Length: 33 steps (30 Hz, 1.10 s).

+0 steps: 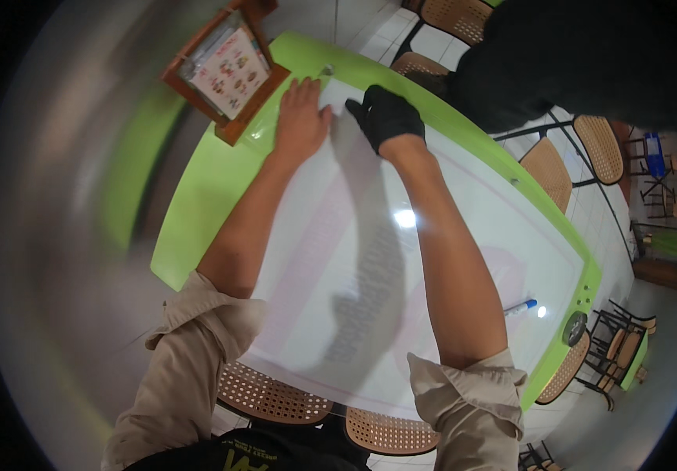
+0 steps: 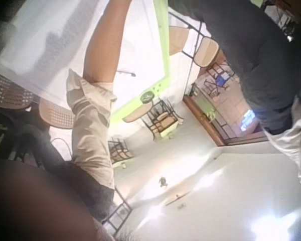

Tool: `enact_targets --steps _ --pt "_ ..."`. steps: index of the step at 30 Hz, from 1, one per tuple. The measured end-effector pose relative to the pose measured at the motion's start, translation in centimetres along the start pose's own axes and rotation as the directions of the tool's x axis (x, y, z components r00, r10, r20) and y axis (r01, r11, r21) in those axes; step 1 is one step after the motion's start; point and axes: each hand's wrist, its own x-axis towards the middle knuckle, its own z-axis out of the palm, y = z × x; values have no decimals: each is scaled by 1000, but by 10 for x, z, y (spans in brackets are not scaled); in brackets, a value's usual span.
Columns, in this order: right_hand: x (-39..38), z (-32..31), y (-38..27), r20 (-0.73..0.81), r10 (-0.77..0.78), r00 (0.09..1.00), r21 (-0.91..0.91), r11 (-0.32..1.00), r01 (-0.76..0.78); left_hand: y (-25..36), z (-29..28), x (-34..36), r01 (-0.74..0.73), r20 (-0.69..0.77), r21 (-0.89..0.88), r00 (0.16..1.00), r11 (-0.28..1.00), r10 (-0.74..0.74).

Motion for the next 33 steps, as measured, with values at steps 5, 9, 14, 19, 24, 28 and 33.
enact_targets --steps 5,9,14,19,24,28,33 --pt "69 35 -27 44 30 999 -154 988 -23 1 -6 4 3 35 33 999 999 -4" --pt "112 50 -44 66 164 984 -277 951 -140 -5 -10 5 8 4 9 1000 1000 -8" --pt "131 51 -34 257 42 965 -435 897 77 -4 -10 4 32 -17 -69 999 997 -33" --pt "137 40 -21 256 -75 964 -142 983 114 -5 -15 3 57 -10 -93 998 994 -59" --pt "148 40 -9 413 -113 904 -376 883 282 -1 -16 6 43 0 -76 999 996 -43" --pt "147 23 -25 390 -12 921 -150 986 76 -3 -16 5 59 12 -89 998 994 -59" --pt "141 21 -46 422 -22 907 -375 906 196 -4 -14 3 62 14 -69 998 996 -61"
